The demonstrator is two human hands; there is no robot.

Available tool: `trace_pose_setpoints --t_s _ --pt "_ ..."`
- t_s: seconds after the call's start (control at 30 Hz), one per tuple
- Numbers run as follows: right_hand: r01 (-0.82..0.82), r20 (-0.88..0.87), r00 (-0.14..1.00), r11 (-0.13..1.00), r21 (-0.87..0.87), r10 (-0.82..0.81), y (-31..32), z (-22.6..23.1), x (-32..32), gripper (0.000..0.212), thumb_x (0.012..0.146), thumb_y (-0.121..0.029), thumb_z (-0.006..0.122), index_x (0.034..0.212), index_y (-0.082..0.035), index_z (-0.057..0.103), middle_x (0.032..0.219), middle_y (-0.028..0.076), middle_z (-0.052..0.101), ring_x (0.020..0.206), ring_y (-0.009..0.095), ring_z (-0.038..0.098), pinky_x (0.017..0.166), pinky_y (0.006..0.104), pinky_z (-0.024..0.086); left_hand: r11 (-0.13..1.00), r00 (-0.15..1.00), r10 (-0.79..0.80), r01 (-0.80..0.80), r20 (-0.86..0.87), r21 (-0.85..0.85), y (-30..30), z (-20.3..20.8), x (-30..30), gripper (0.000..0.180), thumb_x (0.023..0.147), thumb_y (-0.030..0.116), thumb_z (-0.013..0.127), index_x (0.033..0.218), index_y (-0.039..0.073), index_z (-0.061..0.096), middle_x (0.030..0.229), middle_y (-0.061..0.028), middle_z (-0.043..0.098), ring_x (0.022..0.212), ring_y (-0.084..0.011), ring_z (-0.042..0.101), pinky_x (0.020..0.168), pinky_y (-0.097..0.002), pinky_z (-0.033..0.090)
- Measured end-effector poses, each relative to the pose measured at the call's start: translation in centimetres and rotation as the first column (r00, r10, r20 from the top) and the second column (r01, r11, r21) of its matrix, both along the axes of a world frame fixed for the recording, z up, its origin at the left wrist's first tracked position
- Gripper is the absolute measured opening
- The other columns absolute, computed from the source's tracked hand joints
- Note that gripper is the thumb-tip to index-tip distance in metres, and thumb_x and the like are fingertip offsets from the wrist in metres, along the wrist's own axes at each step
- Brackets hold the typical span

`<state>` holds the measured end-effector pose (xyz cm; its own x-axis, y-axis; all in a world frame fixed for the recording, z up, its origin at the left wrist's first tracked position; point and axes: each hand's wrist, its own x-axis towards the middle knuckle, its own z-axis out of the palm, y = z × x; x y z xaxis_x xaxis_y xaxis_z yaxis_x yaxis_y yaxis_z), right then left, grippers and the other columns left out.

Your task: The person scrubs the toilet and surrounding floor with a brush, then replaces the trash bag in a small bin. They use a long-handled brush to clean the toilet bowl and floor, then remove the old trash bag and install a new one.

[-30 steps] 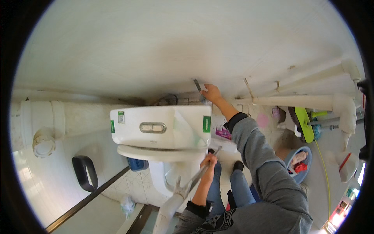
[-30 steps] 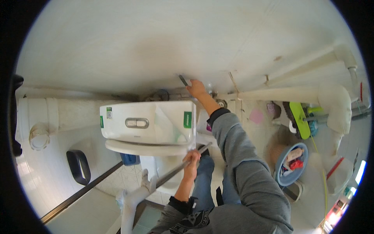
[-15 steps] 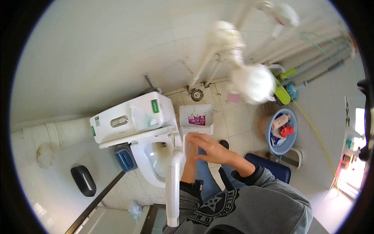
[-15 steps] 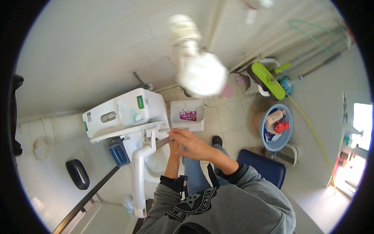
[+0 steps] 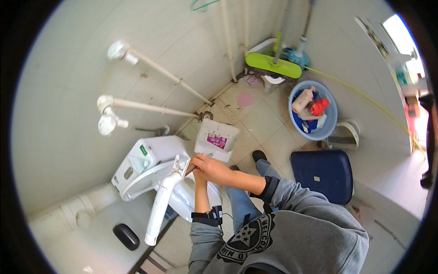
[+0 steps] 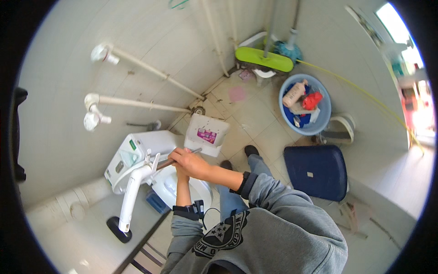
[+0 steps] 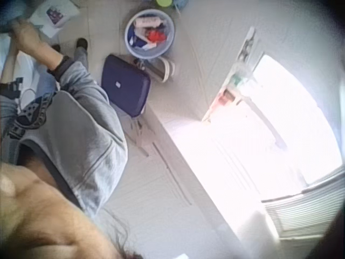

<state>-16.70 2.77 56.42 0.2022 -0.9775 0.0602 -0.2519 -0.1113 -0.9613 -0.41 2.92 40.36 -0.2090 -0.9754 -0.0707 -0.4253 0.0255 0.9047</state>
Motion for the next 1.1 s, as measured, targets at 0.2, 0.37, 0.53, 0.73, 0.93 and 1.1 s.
trace_pose_setpoints --t_s 0.2,0.37,0.53,0.73,0.93,1.1 --pt "0.267 0.051 0.963 0.958 -0.101 -0.263 3.5 -1.1 -2.1 0.022 0.082 -0.010 0.062 0.103 -0.007 0.055 0.100 0.012 0.057 0.091 0.034 0.059 0.074 0.0426 0.051 0.968 0.969 -0.247 0.248 0.019 -0.047 -0.9 1.6 -1.3 0.019 0.089 0.011 0.060 0.105 0.001 0.057 0.106 -0.0100 0.061 0.097 -0.0189 0.059 0.085 -0.0313 0.047" --pt "0.519 0.121 0.854 0.841 -0.154 -0.505 7.5 -1.5 -0.9 0.021 0.080 -0.007 0.062 0.100 -0.007 0.056 0.101 0.013 0.058 0.090 0.036 0.061 0.074 0.0432 0.051 0.915 0.914 -0.404 0.403 -0.041 -0.039 -0.8 3.3 -2.1 0.020 0.089 0.015 0.062 0.104 0.001 0.057 0.106 -0.0091 0.060 0.095 -0.0179 0.058 0.084 -0.0302 0.047" --pt "0.619 0.022 0.785 0.783 -0.062 -0.619 13.2 -1.1 -1.1 0.025 0.077 -0.010 0.066 0.101 -0.011 0.059 0.101 0.011 0.058 0.097 0.034 0.059 0.077 0.0427 0.051 0.815 0.808 -0.574 0.579 -0.130 -0.003 2.1 4.9 -5.0 0.022 0.090 0.018 0.063 0.103 0.001 0.057 0.106 -0.0083 0.060 0.093 -0.0170 0.058 0.084 -0.0292 0.046" --pt "0.853 -0.080 0.519 0.521 -0.013 -0.851 26.1 -4.7 -6.8 0.041 0.082 -0.011 0.065 0.122 -0.008 0.055 0.116 0.014 0.058 0.102 0.033 0.059 0.085 0.0398 0.049 0.704 0.718 -0.692 0.695 -0.076 0.148 8.2 5.9 -12.1 0.025 0.094 0.027 0.061 0.098 0.002 0.056 0.097 -0.0065 0.061 0.091 -0.0139 0.057 0.082 -0.0278 0.045" --pt "0.946 -0.287 0.003 -0.090 0.310 -0.958 53.8 -14.8 -12.2 0.037 0.084 -0.022 0.065 0.115 -0.002 0.062 0.107 0.018 0.065 0.096 0.030 0.064 0.083 0.0391 0.051 0.509 0.537 -0.840 0.827 -0.072 0.238 16.5 6.1 -18.1 0.019 0.095 0.021 0.059 0.093 0.002 0.056 0.100 -0.0097 0.064 0.101 -0.0178 0.058 0.091 -0.0302 0.043" --pt "0.765 -0.591 -0.418 -0.618 0.179 -0.689 79.5 -17.7 -16.0 0.043 0.083 -0.033 0.067 0.112 -0.002 0.062 0.090 0.015 0.068 0.087 0.027 0.066 0.078 0.0367 0.051 0.321 0.356 -0.931 0.905 -0.082 0.277 26.2 5.6 -22.9 0.019 0.095 0.018 0.057 0.088 0.001 0.057 0.100 -0.0110 0.063 0.103 -0.0212 0.058 0.092 -0.0334 0.043"
